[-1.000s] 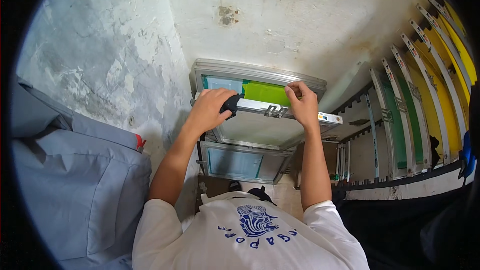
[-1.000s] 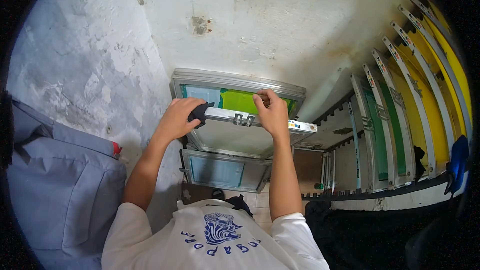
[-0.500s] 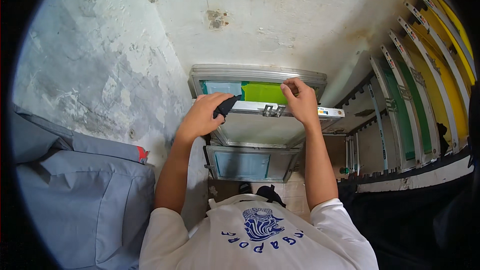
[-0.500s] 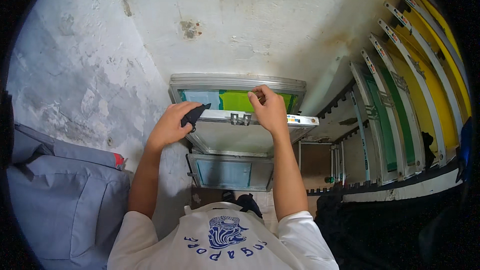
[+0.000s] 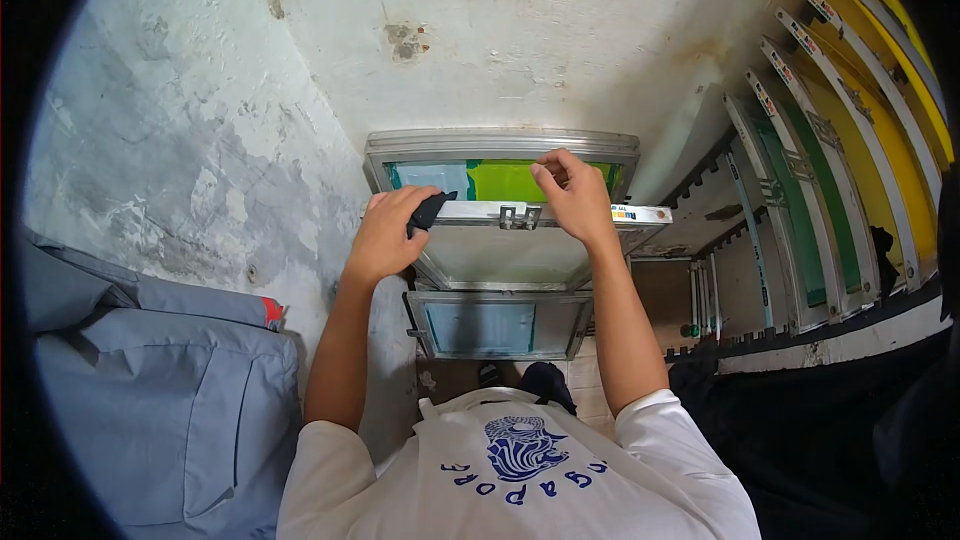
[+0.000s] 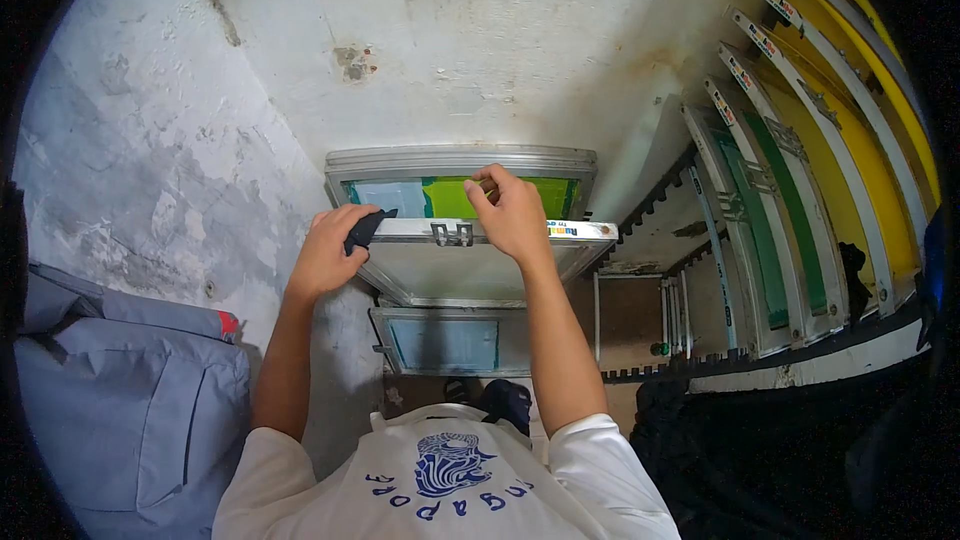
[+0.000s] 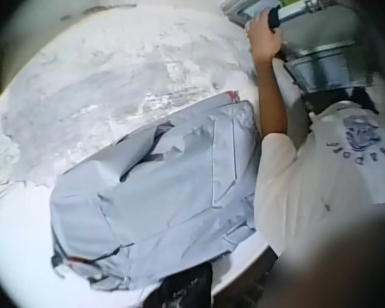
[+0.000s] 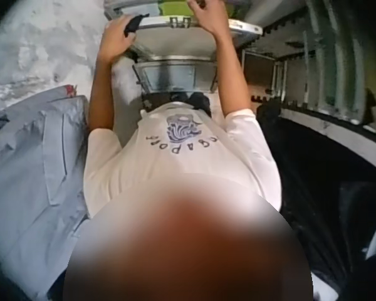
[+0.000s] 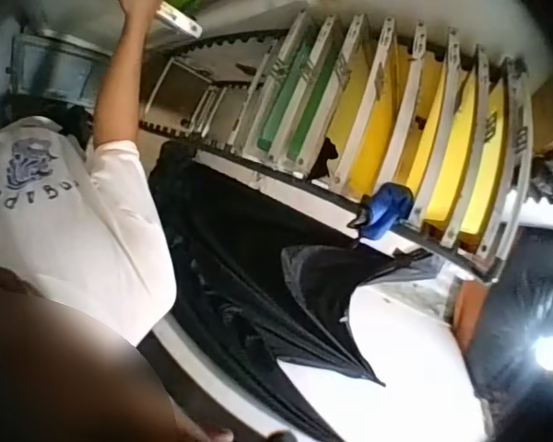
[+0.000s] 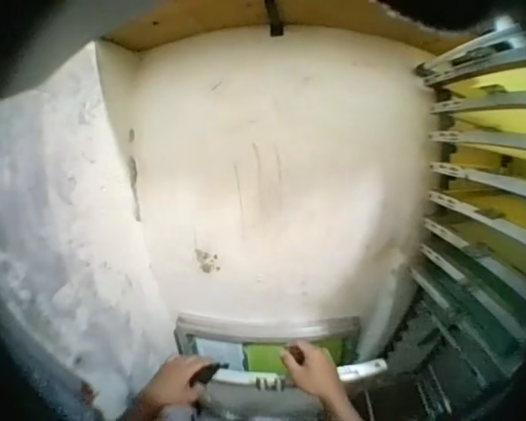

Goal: Wiping down the aluminum frames of screen printing screens using a black cloth.

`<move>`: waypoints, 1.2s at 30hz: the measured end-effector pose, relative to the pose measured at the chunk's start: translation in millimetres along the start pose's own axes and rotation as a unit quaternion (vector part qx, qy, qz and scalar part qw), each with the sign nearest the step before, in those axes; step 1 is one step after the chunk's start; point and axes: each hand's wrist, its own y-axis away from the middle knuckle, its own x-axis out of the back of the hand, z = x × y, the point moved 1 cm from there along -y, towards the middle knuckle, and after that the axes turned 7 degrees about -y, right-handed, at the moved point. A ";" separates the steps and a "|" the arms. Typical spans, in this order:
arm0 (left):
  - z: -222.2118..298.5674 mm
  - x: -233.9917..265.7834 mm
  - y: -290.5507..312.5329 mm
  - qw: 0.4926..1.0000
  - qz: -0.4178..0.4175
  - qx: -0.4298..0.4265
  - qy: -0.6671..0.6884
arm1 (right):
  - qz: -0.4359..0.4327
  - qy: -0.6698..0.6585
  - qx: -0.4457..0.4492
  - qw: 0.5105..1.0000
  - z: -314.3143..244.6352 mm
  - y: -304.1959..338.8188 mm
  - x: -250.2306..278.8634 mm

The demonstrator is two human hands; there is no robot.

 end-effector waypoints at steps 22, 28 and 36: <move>-31.9 17.2 20.1 0.995 -0.038 0.086 0.028 | -0.143 0.001 0.065 0.988 -13.5 9.0 -42.4; -39.4 23.6 18.9 0.995 -0.029 0.091 0.025 | -0.149 -0.010 0.069 0.986 -17.3 4.9 -47.3; -39.8 23.4 17.7 0.994 -0.036 0.097 0.030 | -0.157 -0.019 0.065 0.985 -21.7 3.0 -47.6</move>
